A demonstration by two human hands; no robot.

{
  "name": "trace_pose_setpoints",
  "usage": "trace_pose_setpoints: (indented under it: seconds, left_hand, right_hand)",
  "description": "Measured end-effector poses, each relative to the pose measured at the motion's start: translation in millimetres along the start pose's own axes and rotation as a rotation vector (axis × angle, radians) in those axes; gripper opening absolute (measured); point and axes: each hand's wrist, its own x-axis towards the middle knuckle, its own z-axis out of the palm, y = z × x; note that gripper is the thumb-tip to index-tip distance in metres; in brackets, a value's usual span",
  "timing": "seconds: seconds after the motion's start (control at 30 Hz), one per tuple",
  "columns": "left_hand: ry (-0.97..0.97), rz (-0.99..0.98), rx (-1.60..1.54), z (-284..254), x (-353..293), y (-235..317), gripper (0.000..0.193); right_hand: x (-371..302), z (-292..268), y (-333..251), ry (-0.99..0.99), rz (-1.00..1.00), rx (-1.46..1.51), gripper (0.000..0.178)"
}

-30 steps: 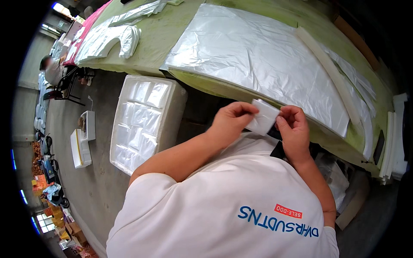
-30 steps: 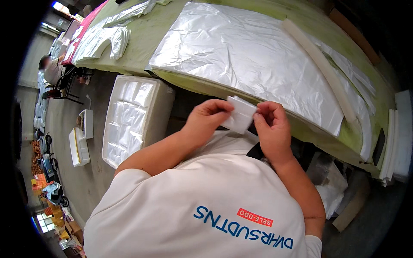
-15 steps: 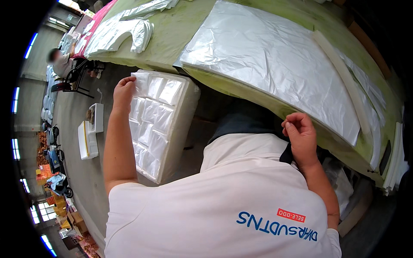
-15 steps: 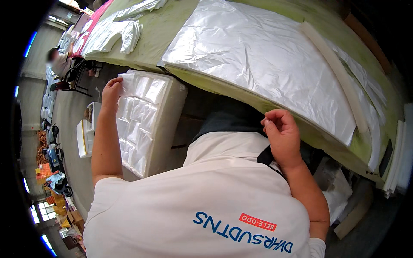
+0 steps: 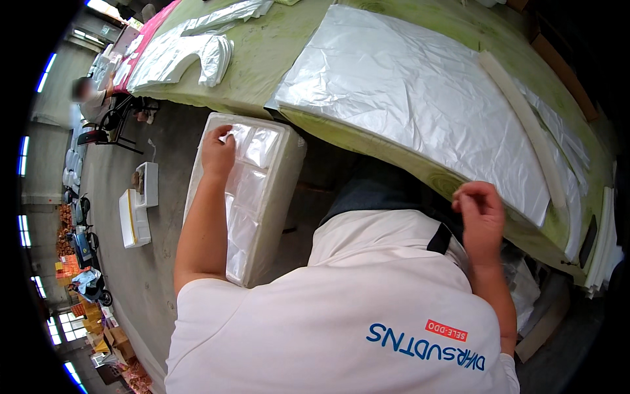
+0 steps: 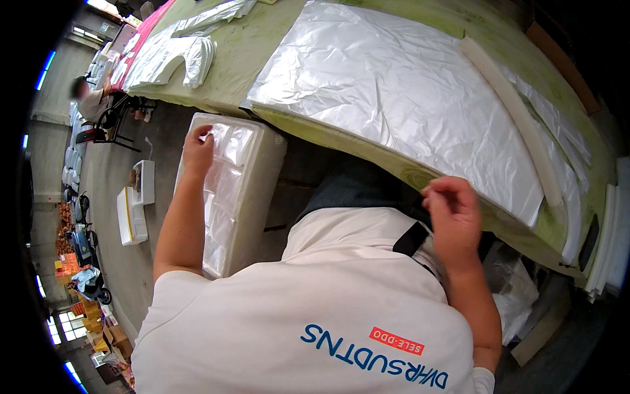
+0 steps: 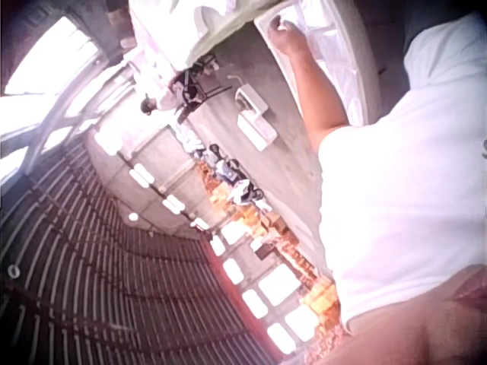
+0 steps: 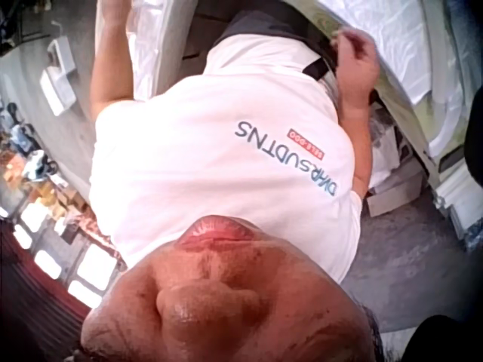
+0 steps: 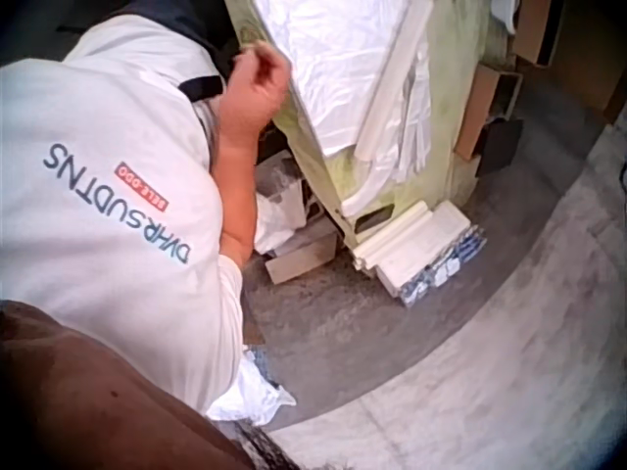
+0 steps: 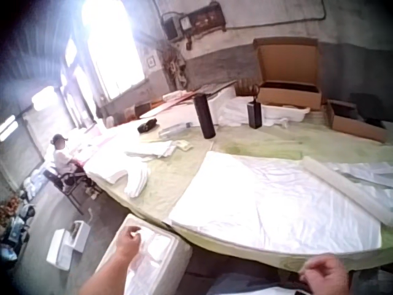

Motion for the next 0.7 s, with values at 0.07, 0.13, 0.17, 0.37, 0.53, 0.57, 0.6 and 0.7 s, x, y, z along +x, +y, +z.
trace_pose_setpoints:
  seconds: [0.07, 0.13, 0.17, 0.37, 0.53, 0.57, 0.6, 0.7]
  left_hand:
    - [0.083, -0.065, -0.255, 0.0, 5.0, -11.6, 0.024]
    - [0.235, -0.018, -0.615, 1.1, 10.2, -17.4, 0.024]
    - [0.227, -0.115, -0.811, 1.6, 14.7, -13.3, 0.028]
    - [-0.1, -0.313, -1.057, 9.4, -20.3, 129.7, 0.028]
    - [-0.523, 0.028, -1.066, 48.9, -63.1, 227.6, 0.033]
    - [-0.607, 0.133, -1.116, 58.9, -76.3, 253.3, 0.034]
    - [-0.686, 0.238, -1.157, 66.6, -90.4, 282.0, 0.035]
    - [-0.801, 0.78, -0.826, 79.4, -120.3, 374.3, 0.041]
  right_hand:
    - [2.6, -22.5, -11.3, 0.149, -0.254, -0.2, 0.018]
    - [14.6, -68.4, -15.5, 0.32, -0.369, -0.461, 0.026]
    - [22.6, -86.1, -22.0, 0.353, -0.446, -0.714, 0.03]
    - [63.1, -189.1, -44.6, 0.261, -0.049, -1.399, 0.053]
    - [30.7, -151.9, -61.7, 0.187, 0.037, -1.267, 0.058]
    - [19.8, -136.8, -63.5, 0.188, 0.051, -1.201, 0.059]
    - [10.5, -123.8, -60.9, 0.182, 0.089, -1.043, 0.061]
    - [-8.0, -87.4, -42.3, 0.132, 0.163, -0.63, 0.071]
